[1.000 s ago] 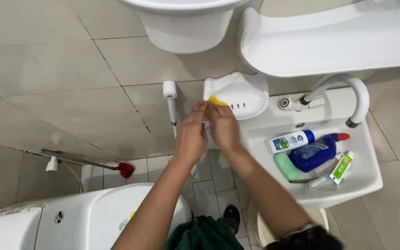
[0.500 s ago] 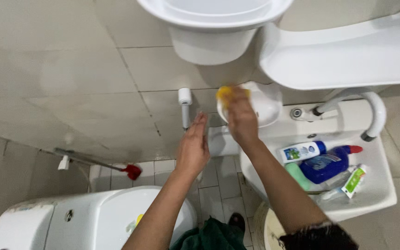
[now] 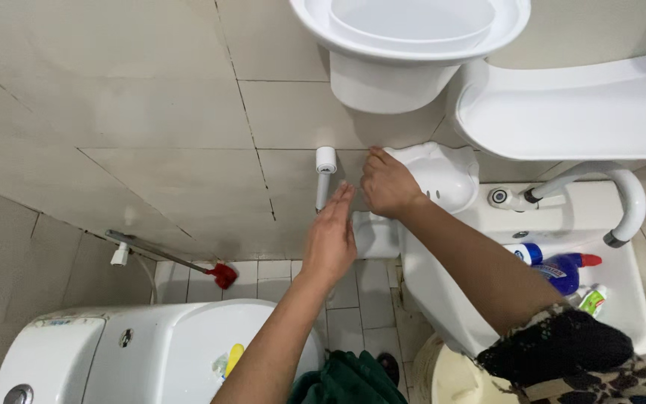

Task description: The person cleans a bathroom sink area using a yellow sponge. They wipe the sink basin, faucet, and surrounding wall tiles, then rinse the sponge under running water and continue wiping the sink and faucet.

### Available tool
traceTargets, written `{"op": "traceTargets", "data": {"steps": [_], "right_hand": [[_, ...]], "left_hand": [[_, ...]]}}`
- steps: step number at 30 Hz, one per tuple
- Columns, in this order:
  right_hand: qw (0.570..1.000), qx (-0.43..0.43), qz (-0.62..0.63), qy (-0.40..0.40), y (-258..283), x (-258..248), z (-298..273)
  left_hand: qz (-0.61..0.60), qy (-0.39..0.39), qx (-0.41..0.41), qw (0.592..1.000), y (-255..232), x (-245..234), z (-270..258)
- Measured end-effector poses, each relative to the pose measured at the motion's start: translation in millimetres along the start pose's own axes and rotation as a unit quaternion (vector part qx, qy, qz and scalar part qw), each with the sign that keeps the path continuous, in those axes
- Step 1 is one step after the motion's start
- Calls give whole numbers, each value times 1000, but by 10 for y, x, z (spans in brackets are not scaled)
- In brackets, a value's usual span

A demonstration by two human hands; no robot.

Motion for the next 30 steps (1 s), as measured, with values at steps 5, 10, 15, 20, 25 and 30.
{"op": "traceTargets", "data": {"steps": [5,10,15,20,25,30], "right_hand": [[942,-75,97,-313,-159,-135,-555],[894,83,182,-401,-849,303,-1028],[828,263,259,-423,-946,592,-1107],[842,154,326,-401,-745,600,-840],[808,246,385,-373,-953,646,-1014],[810,107,368,-443,-669,353,-981]], "left_hand": [[37,22,17,999,15,171,63],[94,73,12,993,-31,568,350],[198,144,7,969,-79,967,737],[323,213,-24,922,-97,1248,1043],[392,259,-53,881,-91,1283,1058],[315,263,-65,910,-164,1158,1050]]}}
Point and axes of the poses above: each hand's wrist, its own z-axis towards the middle knuckle, its own x-axis out of the palm, y = z × x, the point moved 9 cm from there along z, towards the middle knuckle, and after that the axes turned 14 degrees about y, right-handed, at the moved point
